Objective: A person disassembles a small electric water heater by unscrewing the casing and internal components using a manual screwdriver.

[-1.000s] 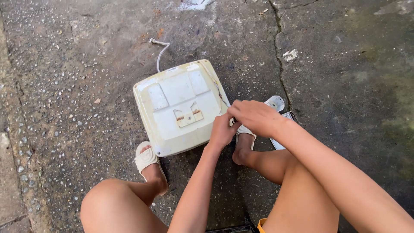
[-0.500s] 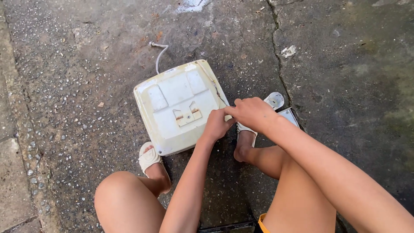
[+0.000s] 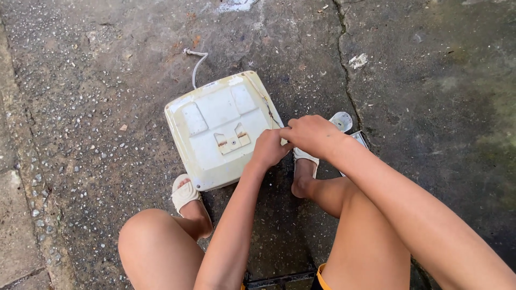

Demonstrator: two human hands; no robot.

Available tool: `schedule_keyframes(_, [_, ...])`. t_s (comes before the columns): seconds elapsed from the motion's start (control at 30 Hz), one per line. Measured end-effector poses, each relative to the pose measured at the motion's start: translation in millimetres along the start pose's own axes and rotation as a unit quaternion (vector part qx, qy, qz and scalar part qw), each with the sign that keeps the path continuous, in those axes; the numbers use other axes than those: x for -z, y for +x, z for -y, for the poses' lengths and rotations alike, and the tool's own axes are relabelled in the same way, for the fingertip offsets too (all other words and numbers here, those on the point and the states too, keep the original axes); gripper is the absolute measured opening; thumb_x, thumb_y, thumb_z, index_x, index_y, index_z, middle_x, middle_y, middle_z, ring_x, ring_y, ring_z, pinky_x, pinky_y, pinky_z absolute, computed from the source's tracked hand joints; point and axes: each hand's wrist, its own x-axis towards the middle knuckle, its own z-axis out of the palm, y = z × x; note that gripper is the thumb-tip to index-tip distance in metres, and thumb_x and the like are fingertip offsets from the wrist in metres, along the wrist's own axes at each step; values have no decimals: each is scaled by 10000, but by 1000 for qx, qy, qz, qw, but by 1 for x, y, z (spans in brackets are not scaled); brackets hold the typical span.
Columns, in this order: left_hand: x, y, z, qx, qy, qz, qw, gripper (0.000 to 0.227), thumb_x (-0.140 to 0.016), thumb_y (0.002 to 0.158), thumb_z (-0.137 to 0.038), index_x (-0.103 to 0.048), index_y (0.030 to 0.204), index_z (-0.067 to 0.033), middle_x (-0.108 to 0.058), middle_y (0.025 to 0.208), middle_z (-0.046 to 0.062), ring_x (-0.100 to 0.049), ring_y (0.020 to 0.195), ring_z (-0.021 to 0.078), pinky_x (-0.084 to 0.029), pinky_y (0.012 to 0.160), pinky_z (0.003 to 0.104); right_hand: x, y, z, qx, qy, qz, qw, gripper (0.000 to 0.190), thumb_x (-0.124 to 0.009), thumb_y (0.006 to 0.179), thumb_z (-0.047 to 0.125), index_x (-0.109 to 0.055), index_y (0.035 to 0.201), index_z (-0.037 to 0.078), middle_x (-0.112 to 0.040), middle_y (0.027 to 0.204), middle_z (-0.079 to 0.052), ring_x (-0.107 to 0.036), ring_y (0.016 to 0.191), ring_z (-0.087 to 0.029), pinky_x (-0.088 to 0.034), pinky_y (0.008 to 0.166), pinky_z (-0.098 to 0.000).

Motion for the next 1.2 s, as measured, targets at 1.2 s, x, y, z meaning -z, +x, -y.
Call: schedule_keyframes(1.2, [17,-6,-29,4,-38,33,999,145,-731,860,-141,-618,948,-125,-729,986,28,-686,1120,295,-520,989,476,-6,6,6,-127,67,38,989,267,-726,929,151,-644,1165,56,-659,941,-162,-746,857,-414,-633,693,-507])
